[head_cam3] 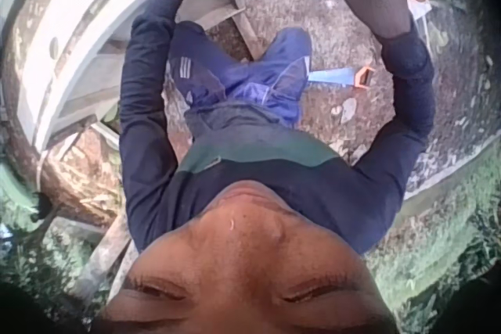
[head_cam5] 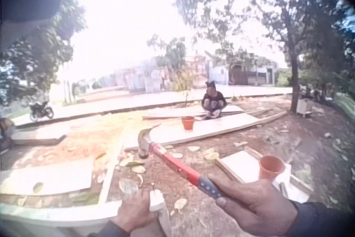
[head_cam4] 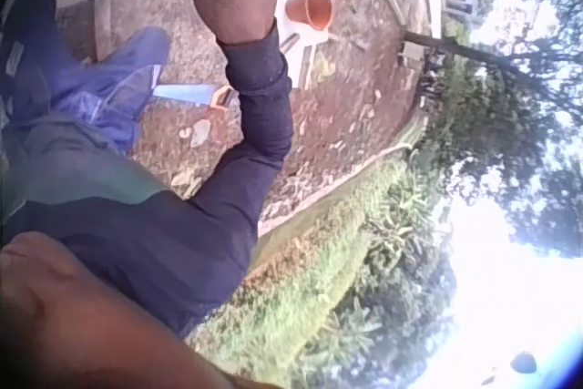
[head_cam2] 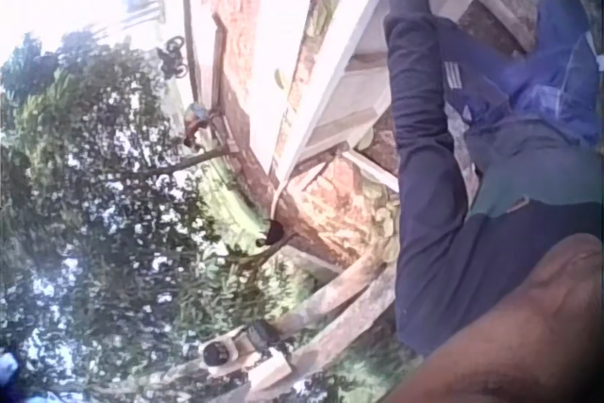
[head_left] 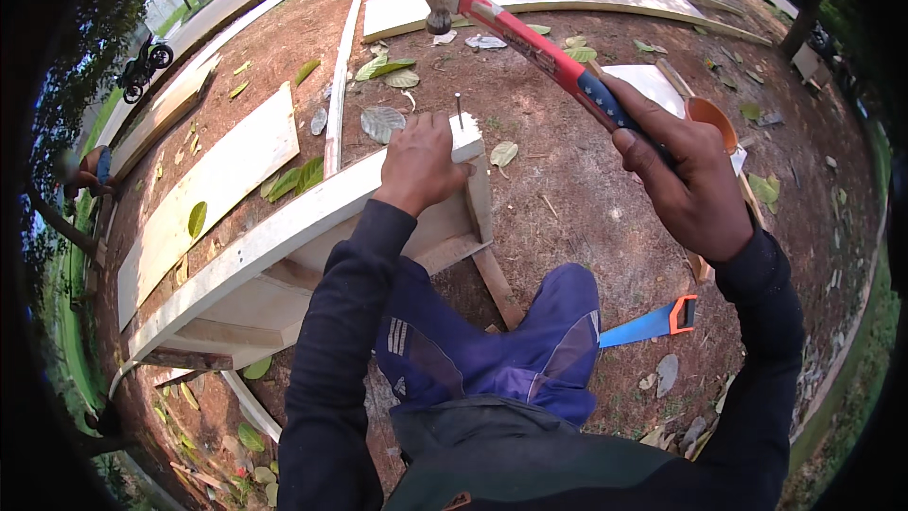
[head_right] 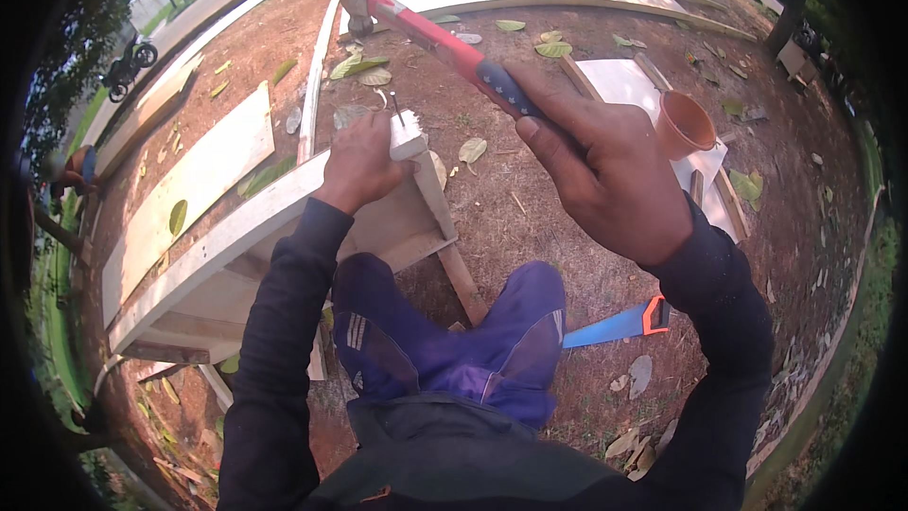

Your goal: The person assembles a wooden box-like structure outdoors by aligning wooden planks and hammering nails to secure them. They repeatedly adjust the frame, insert nails, and use a hammer to fasten the pieces together.

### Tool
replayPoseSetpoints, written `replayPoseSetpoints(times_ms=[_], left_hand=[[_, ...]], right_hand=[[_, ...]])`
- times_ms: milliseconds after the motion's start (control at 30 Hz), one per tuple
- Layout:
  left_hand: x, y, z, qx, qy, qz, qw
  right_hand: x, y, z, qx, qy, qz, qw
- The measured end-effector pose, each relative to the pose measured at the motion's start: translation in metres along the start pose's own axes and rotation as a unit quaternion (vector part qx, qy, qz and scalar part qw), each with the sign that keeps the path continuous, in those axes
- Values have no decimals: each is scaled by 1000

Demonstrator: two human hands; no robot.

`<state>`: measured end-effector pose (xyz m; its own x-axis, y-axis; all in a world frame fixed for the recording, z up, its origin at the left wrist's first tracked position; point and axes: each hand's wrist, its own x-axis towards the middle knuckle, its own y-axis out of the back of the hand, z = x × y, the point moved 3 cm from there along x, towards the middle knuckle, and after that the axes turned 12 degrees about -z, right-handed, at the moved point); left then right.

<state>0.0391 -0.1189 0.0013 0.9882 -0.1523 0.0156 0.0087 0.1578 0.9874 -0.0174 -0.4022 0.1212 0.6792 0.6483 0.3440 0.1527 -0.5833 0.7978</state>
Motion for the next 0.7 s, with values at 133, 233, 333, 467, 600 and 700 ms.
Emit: replayPoseSetpoints(times_ms=[133,233,333,467,600,700], left_hand=[[-3,-2,-7,0,14,-11,1000],[5,-3,2,-2,-21,6,1000],[5,-4,-3,2,-9,1,1000],[1,-2,-4,-1,6,-10,1000],[3,-3,-2,1,-5,-4,1000],[5,-5,-2,7,-10,17,1000]], right_hand=[[11,6,-11,66,-3,99,993],[-1,-18,13,-30,45,30,998],[-2,-20,17,-46,-7,-59,997],[11,8,-6,31,17,107,994],[3,-1,-6,17,-1,52,999],[-3,-26,12,-58,-7,-106,993]])
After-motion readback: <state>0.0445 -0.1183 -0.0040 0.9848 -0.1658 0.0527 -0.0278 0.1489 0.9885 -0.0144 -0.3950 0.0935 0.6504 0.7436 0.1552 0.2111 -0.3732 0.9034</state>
